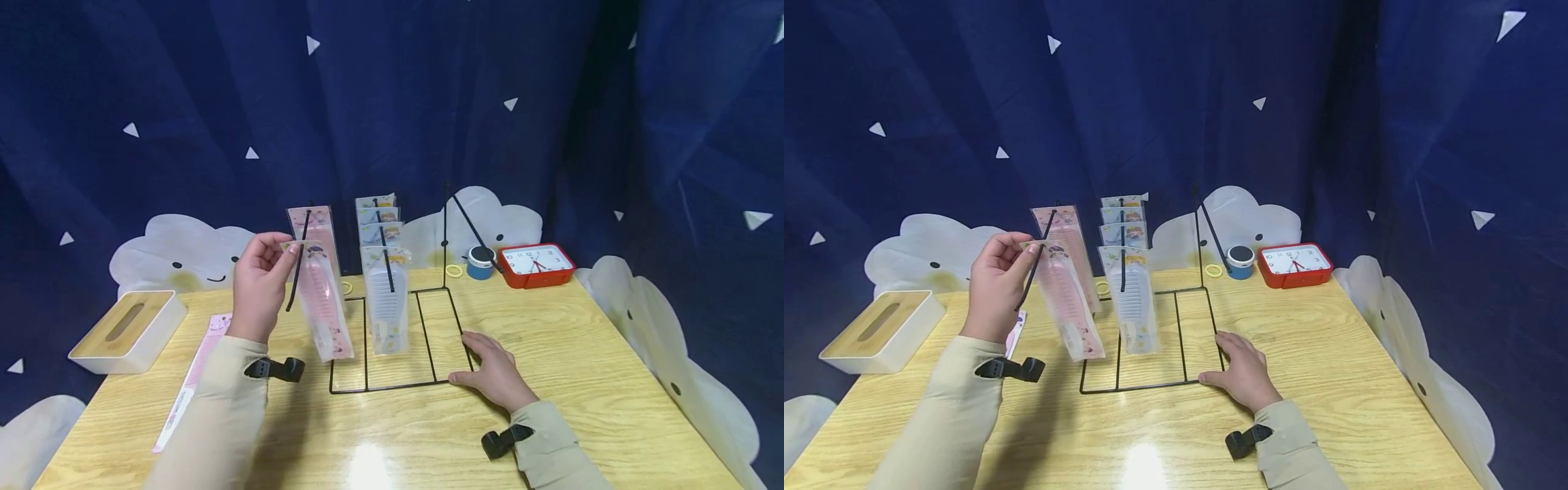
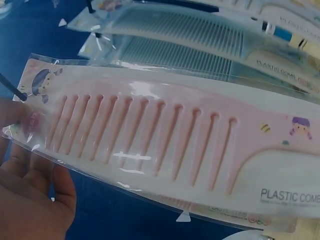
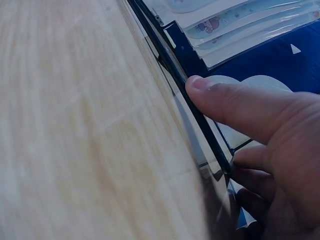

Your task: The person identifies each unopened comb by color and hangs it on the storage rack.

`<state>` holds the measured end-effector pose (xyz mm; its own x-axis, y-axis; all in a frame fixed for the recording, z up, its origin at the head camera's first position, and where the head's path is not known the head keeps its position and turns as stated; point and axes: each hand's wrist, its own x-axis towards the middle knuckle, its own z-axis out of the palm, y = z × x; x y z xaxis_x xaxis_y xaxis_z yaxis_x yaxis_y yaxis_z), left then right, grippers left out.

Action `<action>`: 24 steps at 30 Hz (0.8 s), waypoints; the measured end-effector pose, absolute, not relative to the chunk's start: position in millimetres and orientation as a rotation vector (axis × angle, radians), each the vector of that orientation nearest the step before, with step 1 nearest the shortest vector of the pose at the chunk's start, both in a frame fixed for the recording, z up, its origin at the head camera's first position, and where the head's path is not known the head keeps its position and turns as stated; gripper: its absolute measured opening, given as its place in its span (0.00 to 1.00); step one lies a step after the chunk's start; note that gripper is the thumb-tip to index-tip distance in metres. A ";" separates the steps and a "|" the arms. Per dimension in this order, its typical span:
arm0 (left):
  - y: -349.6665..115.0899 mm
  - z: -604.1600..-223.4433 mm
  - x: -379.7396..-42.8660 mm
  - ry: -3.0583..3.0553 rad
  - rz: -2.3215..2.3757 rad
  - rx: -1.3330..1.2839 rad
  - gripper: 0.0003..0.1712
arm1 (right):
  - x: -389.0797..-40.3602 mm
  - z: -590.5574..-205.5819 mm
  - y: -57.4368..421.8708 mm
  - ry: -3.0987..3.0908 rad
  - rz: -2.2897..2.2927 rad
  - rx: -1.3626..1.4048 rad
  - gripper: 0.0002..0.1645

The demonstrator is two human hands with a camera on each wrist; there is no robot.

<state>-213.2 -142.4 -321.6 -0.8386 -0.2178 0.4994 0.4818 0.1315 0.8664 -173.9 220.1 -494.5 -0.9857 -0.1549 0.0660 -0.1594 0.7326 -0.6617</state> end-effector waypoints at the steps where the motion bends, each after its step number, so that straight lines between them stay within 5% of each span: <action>1: -142.9 -321.1 -215.3 -1.903 -1.751 -0.251 0.07 | -173.9 -494.6 219.9 -2.918 1.116 0.266 0.53; 24: -142.7 -310.9 -251.3 -1.961 -1.718 -0.210 0.09 | -174.0 -494.9 220.1 -2.908 1.114 0.266 0.52</action>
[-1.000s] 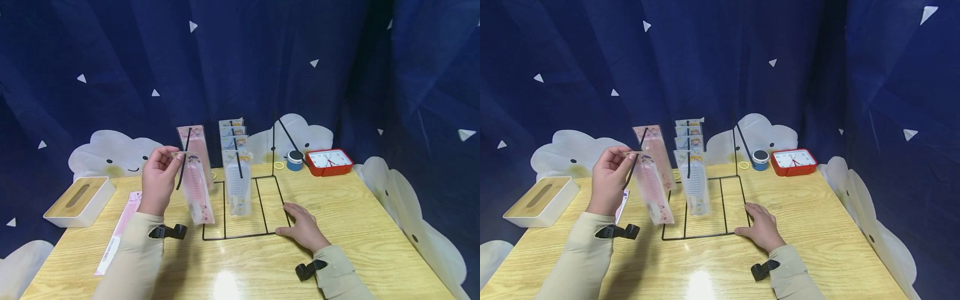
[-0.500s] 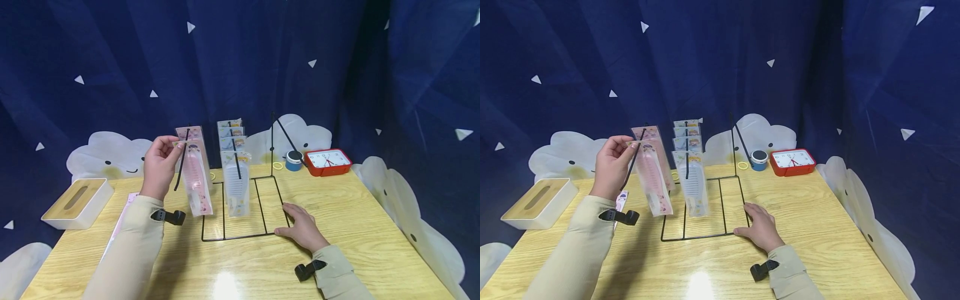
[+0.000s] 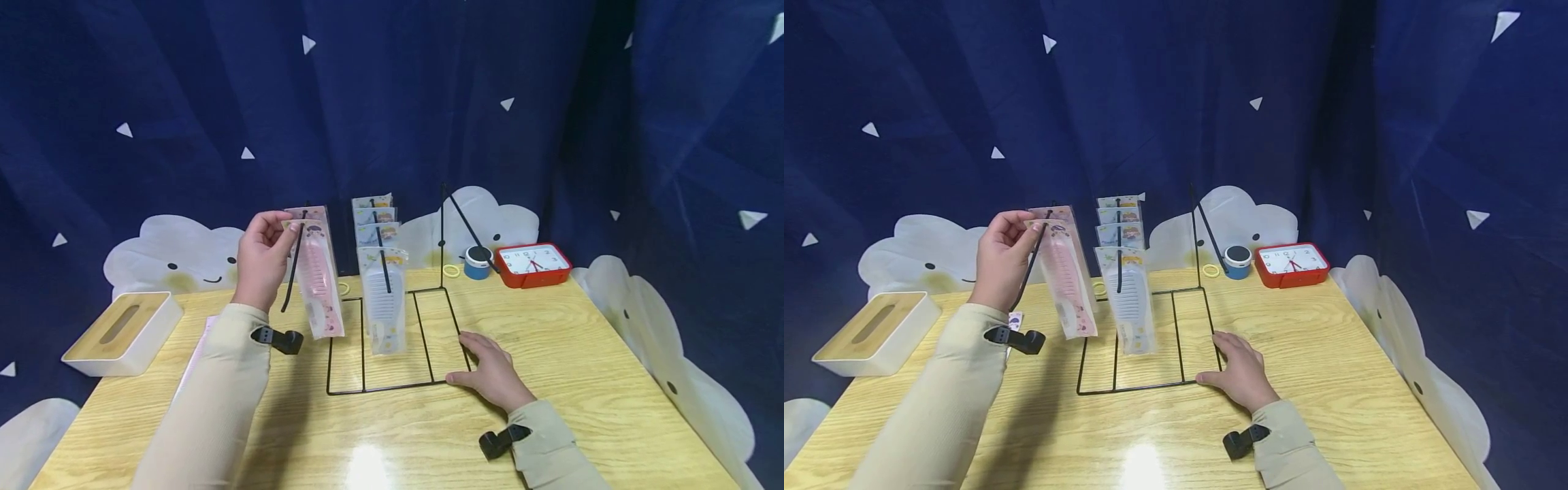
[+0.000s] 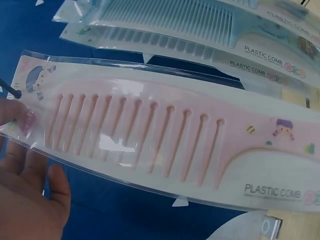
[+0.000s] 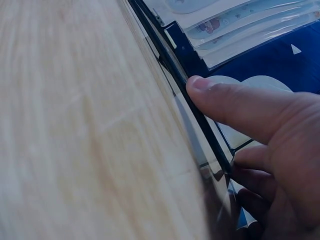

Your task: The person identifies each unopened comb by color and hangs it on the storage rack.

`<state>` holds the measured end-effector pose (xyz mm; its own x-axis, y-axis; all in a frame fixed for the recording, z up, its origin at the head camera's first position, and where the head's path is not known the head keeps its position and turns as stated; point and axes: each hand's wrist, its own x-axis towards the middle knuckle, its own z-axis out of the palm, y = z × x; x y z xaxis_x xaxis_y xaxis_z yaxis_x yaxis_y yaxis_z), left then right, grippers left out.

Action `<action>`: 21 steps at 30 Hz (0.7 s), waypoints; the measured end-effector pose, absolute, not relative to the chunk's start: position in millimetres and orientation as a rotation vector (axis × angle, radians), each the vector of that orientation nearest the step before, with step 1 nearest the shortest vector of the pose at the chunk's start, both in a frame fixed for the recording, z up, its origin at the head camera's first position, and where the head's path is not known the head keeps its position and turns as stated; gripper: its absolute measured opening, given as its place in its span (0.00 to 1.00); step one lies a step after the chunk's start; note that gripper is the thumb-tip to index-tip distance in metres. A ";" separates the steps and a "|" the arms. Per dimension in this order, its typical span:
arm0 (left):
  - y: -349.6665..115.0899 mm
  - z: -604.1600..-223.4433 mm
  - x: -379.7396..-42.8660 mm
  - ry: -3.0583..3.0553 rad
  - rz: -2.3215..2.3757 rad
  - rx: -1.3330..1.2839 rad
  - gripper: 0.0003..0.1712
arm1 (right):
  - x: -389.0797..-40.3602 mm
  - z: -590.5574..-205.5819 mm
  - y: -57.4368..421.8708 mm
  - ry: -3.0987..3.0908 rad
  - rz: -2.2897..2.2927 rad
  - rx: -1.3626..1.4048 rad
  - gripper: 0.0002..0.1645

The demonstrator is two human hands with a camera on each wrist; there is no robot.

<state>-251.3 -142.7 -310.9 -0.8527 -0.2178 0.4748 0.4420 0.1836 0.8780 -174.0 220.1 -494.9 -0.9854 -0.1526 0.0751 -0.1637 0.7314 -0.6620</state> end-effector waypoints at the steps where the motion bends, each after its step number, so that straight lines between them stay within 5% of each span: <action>1: -142.8 -311.0 -251.9 -1.961 -1.719 -0.211 0.09 | -174.1 -495.1 220.1 -2.910 1.111 0.266 0.53; 21: -188.0 -366.4 -244.7 -2.129 -1.713 -0.045 0.14 | -174.1 -494.4 219.1 -2.916 1.103 0.264 0.52</action>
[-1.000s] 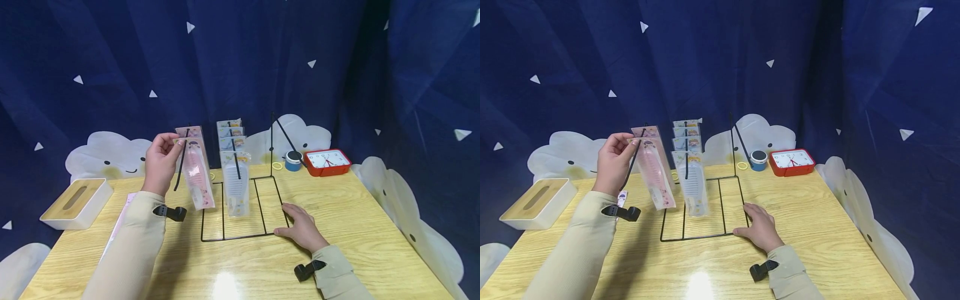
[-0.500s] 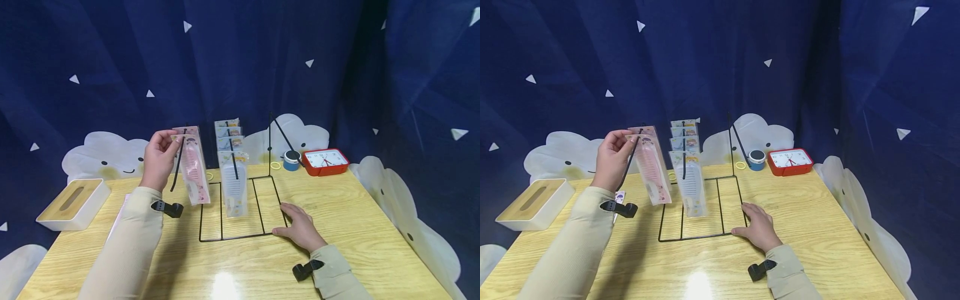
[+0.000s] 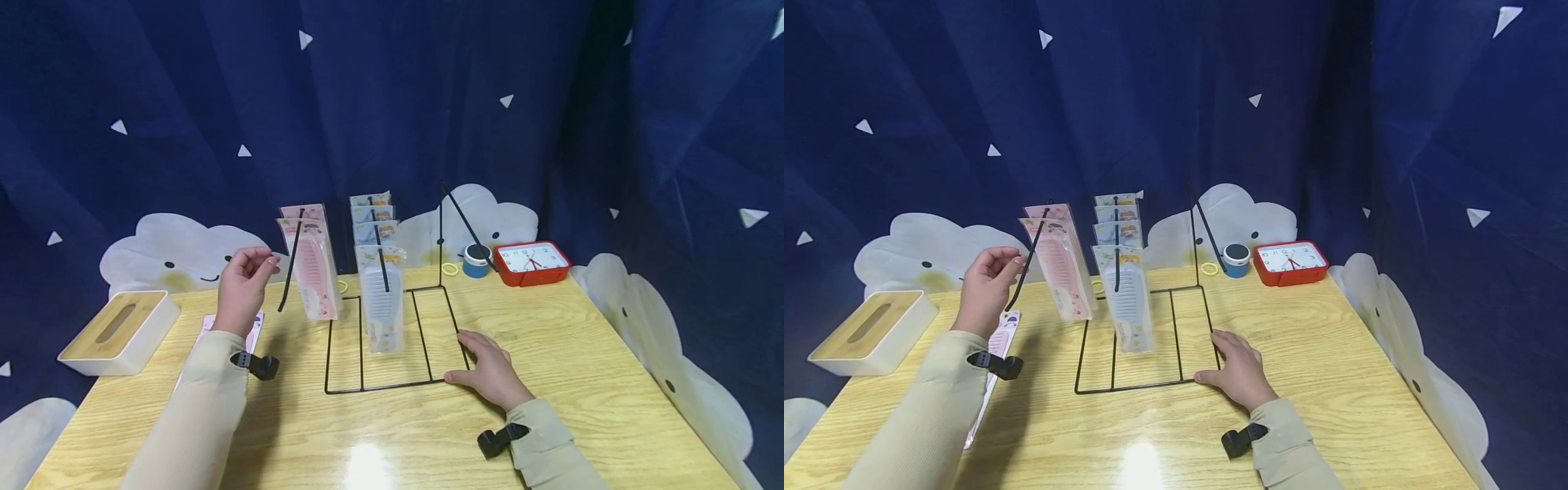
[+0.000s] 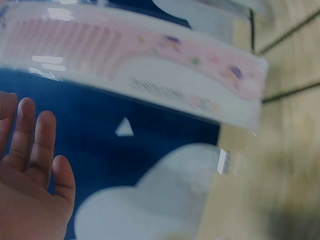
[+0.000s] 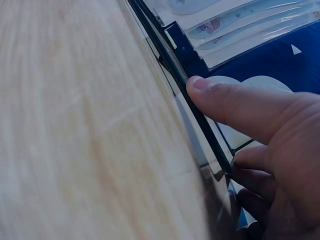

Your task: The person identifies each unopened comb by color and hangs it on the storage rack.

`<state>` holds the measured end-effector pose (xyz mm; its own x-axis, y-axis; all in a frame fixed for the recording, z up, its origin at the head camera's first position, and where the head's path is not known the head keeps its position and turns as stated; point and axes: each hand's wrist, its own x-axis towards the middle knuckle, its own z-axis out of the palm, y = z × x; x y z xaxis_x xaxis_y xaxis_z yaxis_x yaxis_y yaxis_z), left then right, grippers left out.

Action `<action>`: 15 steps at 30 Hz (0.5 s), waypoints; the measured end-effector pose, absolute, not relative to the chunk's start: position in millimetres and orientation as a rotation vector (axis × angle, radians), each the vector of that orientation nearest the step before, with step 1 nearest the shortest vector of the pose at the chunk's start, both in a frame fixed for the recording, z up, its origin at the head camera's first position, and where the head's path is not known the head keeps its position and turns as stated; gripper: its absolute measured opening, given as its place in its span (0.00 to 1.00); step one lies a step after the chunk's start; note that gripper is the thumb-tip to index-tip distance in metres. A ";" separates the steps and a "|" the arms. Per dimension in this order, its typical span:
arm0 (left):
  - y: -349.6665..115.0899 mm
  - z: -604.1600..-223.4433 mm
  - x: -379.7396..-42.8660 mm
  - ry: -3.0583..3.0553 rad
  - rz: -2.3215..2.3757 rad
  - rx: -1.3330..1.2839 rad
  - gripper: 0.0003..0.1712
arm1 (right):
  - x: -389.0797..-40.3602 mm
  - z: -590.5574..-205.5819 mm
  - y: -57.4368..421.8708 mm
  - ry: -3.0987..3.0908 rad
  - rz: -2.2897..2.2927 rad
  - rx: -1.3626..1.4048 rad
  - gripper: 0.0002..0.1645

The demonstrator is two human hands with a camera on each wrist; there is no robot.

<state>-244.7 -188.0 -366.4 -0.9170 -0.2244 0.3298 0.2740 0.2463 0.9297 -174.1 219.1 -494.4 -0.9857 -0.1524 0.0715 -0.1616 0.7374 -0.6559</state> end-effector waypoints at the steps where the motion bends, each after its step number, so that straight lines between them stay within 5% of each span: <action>1: -191.0 -371.1 -244.5 -2.138 -1.700 -0.028 0.13 | -174.2 -494.3 219.3 -2.917 1.103 0.262 0.52; 15: -232.3 -429.8 -238.4 -2.325 -1.607 0.278 0.16 | -174.5 -495.2 219.8 -2.918 1.097 0.266 0.52</action>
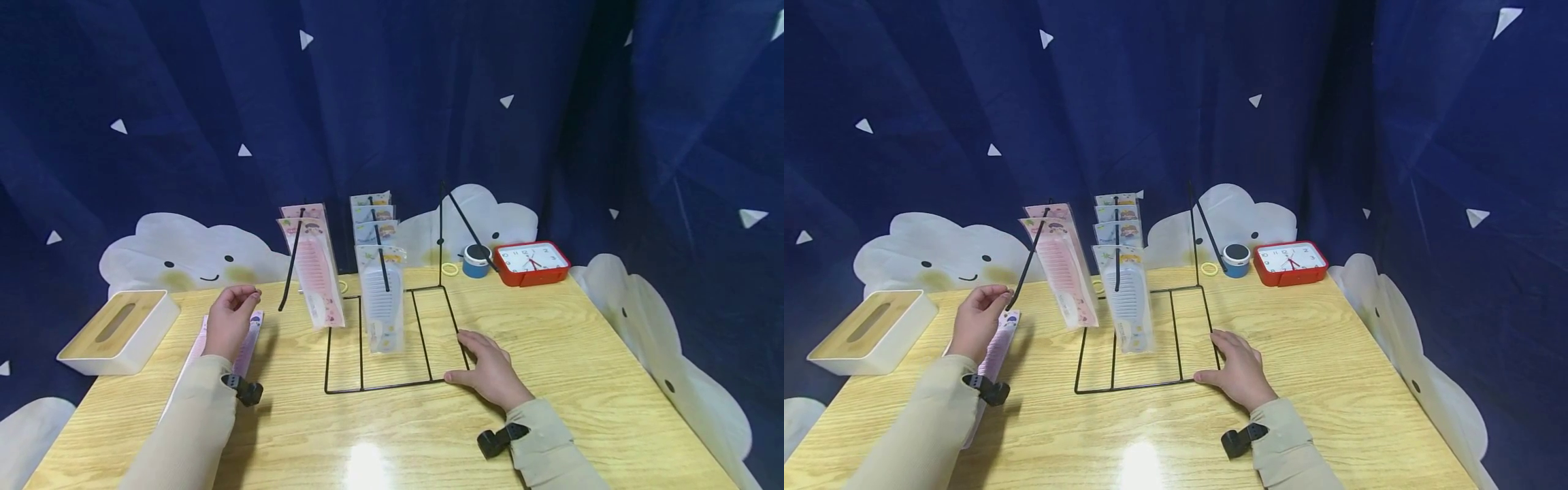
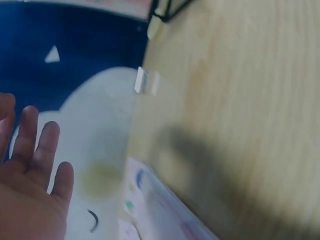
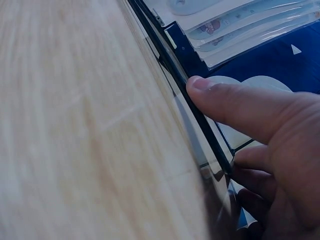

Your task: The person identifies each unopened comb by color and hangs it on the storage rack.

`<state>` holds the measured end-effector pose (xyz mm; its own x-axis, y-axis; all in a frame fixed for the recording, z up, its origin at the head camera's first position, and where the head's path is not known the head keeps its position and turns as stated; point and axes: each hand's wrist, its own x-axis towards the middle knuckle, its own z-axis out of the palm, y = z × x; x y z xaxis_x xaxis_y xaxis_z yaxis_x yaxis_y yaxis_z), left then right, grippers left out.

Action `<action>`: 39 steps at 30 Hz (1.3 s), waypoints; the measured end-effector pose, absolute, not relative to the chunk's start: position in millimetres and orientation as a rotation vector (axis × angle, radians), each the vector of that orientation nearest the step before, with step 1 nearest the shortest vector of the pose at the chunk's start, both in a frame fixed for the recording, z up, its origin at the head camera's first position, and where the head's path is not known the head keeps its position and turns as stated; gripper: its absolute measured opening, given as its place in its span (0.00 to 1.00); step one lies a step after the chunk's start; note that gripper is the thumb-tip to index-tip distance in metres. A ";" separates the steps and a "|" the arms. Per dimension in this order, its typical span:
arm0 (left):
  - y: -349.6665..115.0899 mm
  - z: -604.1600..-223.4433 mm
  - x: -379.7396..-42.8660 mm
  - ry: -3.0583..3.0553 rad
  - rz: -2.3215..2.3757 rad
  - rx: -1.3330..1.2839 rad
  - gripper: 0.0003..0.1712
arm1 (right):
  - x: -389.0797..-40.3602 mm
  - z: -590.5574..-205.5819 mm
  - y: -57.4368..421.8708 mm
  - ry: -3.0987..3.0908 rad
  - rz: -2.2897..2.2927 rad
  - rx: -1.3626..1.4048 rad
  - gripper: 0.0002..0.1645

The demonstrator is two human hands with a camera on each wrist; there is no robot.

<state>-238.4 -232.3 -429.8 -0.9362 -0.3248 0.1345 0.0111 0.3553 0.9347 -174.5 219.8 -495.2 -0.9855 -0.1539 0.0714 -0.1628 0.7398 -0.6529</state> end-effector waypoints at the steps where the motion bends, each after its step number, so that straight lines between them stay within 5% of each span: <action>1: -235.1 -432.9 -237.7 -2.362 -1.580 0.295 0.17 | -174.2 -495.4 219.7 -2.917 1.098 0.265 0.52; 29: -271.9 -470.3 -231.0 -2.974 -1.324 0.337 0.44 | -175.8 -496.5 220.1 -2.926 1.116 0.248 0.53; 33: -274.0 -476.1 -230.7 -3.001 -1.197 0.310 0.43 | -175.3 -495.9 219.7 -2.930 1.117 0.247 0.53; 39: -271.9 -477.6 -226.7 -3.015 -1.084 0.255 0.29 | -174.6 -494.4 219.4 -2.924 1.119 0.255 0.53</action>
<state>-226.7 -271.9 -477.6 -0.9848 -0.1238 -0.1216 -0.1729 0.7603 0.6262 -174.6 219.4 -494.4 -0.9868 -0.1510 0.0581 -0.1512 0.7330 -0.6632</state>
